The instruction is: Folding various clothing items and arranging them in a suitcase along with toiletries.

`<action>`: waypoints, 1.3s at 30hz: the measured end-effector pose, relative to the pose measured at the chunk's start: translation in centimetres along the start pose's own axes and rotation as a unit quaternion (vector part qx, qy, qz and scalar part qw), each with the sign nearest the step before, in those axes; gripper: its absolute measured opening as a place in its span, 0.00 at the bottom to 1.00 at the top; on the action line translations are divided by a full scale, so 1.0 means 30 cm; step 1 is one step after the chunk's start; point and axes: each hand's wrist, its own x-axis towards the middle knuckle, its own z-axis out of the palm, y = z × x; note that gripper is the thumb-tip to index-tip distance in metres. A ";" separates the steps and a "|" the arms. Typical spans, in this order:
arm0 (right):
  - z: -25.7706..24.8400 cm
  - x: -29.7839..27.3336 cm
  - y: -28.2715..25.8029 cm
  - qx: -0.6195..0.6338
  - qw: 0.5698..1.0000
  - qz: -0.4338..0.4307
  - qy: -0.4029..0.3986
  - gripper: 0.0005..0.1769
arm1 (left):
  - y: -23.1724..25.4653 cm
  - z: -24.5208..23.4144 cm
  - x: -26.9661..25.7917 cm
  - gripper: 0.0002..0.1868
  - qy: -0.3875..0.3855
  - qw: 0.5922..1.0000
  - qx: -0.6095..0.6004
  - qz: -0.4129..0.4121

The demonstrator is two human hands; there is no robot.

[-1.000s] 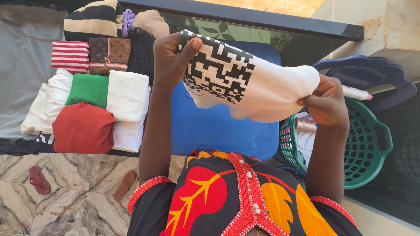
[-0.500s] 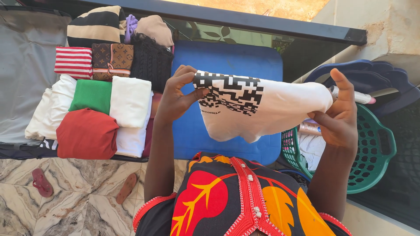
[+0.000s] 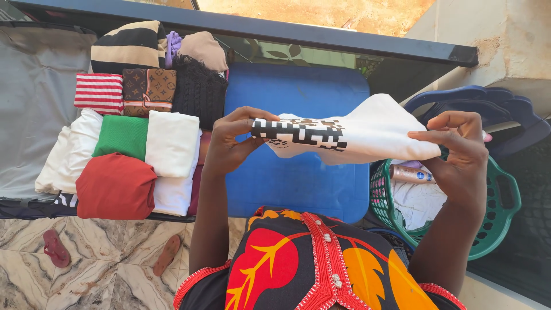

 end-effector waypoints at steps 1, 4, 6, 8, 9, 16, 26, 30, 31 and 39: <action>0.001 0.006 0.000 -0.001 1.000 0.000 0.001 0.25 | -0.001 0.000 -0.001 0.10 -0.001 1.000 0.000 0.001; 0.007 0.013 0.061 -0.037 0.997 -0.071 0.009 0.21 | -0.004 -0.010 0.008 0.12 -0.003 0.999 0.020 0.040; 0.011 -0.010 0.188 0.163 0.983 0.030 -0.078 0.18 | -0.014 -0.020 0.016 0.10 -0.022 0.999 0.009 0.026; 0.044 0.055 0.252 0.179 0.977 0.081 -0.077 0.18 | -0.053 -0.029 0.067 0.10 -0.017 0.999 0.028 0.017; 0.062 0.079 0.285 0.195 0.968 0.133 -0.079 0.19 | -0.073 -0.032 0.084 0.10 -0.011 0.999 0.046 0.006; 0.234 0.284 0.516 0.222 0.967 0.116 -0.036 0.17 | -0.285 -0.015 0.263 0.09 0.054 0.996 0.062 -0.032; 0.316 0.167 0.625 0.428 0.901 0.066 0.027 0.09 | -0.299 0.029 0.103 0.09 0.069 0.992 0.095 0.047; 0.492 -0.089 0.836 0.435 0.878 0.200 -0.022 0.11 | -0.524 0.096 -0.191 0.10 0.051 0.983 0.125 -0.126; 0.565 -0.180 0.928 0.436 0.875 0.208 -0.024 0.11 | -0.584 0.113 -0.264 0.10 0.051 0.982 0.124 -0.135; 0.794 -0.704 1.142 0.271 0.901 0.334 -0.053 0.09 | -0.906 0.224 -0.804 0.07 -0.039 0.945 0.217 -0.240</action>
